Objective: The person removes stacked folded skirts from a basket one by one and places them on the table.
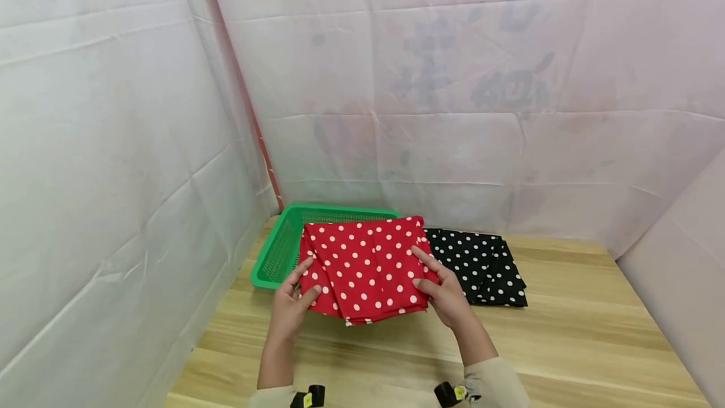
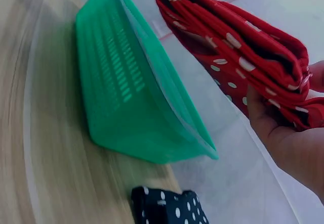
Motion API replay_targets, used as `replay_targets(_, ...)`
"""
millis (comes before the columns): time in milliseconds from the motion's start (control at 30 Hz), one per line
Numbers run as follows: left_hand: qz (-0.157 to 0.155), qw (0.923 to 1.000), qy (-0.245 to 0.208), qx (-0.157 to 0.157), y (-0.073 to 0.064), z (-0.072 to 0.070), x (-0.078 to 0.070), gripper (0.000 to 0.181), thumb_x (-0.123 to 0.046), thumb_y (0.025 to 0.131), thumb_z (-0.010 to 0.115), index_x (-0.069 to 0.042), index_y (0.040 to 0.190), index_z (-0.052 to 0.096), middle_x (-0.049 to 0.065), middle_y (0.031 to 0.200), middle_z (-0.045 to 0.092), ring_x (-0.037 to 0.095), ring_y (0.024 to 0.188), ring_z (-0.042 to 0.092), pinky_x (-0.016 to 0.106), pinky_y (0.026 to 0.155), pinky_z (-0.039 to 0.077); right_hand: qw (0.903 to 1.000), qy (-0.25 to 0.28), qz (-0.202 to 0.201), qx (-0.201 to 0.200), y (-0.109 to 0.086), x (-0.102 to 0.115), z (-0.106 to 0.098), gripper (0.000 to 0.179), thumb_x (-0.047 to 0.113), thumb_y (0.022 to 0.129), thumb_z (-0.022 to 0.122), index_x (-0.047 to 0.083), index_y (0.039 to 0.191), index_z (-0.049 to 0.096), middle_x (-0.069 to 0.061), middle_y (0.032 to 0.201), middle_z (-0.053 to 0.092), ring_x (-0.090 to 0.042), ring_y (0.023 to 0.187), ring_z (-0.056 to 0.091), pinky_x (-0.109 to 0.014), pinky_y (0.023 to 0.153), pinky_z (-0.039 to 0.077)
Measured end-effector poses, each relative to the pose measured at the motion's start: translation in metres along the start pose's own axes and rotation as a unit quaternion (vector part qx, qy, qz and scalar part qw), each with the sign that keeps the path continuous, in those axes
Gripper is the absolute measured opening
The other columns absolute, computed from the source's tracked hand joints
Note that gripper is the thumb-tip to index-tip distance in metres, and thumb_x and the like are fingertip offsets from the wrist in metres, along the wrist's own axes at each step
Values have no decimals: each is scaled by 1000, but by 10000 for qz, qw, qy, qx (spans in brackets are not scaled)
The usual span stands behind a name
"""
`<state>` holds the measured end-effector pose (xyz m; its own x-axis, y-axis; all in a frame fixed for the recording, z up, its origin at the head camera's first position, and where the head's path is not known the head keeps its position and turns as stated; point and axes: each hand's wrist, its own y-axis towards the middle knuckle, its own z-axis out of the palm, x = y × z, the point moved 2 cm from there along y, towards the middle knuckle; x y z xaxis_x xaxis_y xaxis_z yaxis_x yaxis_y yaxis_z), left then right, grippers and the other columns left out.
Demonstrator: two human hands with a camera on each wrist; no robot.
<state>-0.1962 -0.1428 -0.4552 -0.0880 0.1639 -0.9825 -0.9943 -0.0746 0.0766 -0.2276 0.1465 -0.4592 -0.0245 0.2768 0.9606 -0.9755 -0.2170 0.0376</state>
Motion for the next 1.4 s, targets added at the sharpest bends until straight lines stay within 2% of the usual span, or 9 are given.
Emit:
replay_targets(233, -200, 9991, -152, 334, -12, 29, 18, 51, 1, 87, 60, -5, 136, 46, 17, 137, 37, 28, 106, 53, 36, 78, 51, 9992, -202, -185, -283, -38, -1, -30, 60, -8, 86, 52, 3, 143, 34, -17, 140, 25, -17, 107, 52, -38, 79, 50)
replay_targets(400, -306, 9973, -358, 559, -22, 57, 26, 50, 2, 87, 59, -3, 135, 47, 20, 130, 40, 25, 99, 56, 37, 76, 52, 9977, -208, -300, -570, -65, 0, -49, 60, -8, 87, 51, 3, 143, 34, -9, 137, 27, -12, 104, 55, -37, 78, 51)
replay_targets(433, -373, 9961, -476, 645, -20, 53, 25, 50, 3, 87, 59, -3, 135, 47, 20, 128, 41, 25, 98, 56, 37, 76, 52, 9967, -299, -276, -709, -68, 2, -41, 59, -9, 87, 50, 3, 143, 34, -8, 136, 28, -11, 104, 55, -37, 78, 51)
replay_targets(700, -519, 9935, -679, 750, -42, 80, 36, 50, 7, 83, 57, -3, 132, 49, 18, 124, 46, 26, 100, 56, 38, 75, 52, 9914, -665, -281, -1093, -101, -1, -56, 60, -10, 87, 50, 6, 143, 35, 3, 129, 38, -9, 100, 57, -35, 74, 52)
replay_targets(833, -419, 9932, -754, 780, -52, 87, 42, 51, 9, 84, 55, -4, 133, 49, 18, 128, 43, 28, 104, 54, 40, 77, 52, 9902, -793, -224, -1128, -113, -1, -63, 63, -11, 88, 48, 8, 145, 31, 2, 131, 35, -8, 100, 57, -35, 74, 52)
replay_targets(1000, 22, 9927, -722, 967, -59, 97, 46, 49, 11, 83, 54, -3, 131, 50, 20, 128, 42, 30, 104, 54, 40, 75, 52, 9897, -904, -182, -1097, -122, 2, -75, 66, -11, 89, 47, 13, 147, 28, 0, 131, 31, -9, 99, 57, -36, 72, 53)
replay_targets(1100, 211, 9892, -688, 1273, -64, 105, 50, 48, 11, 83, 54, -1, 130, 50, 21, 128, 41, 32, 104, 54, 40, 75, 52, 9887, -870, 9, -1218, -129, 4, -83, 68, -12, 88, 46, 15, 148, 26, 1, 132, 29, -6, 99, 56, -38, 73, 53)
replay_targets(1233, 342, 9819, -730, 1711, -71, 115, 55, 47, 10, 85, 54, 1, 131, 47, 22, 127, 39, 34, 106, 53, 40, 76, 51, 9820, -887, 591, -1560, -136, 3, -93, 72, -10, 88, 48, 21, 149, 25, -3, 139, 20, 2, 97, 53, -38, 77, 51)
replay_targets(1400, 261, 9756, -810, 2025, -77, 128, 61, 49, 9, 85, 55, 2, 132, 45, 22, 129, 37, 35, 109, 51, 39, 79, 51, 9693, -1082, 1180, -1866, -142, 1, -105, 74, -7, 88, 50, 25, 149, 22, -11, 145, 12, 6, 94, 49, -39, 80, 50)
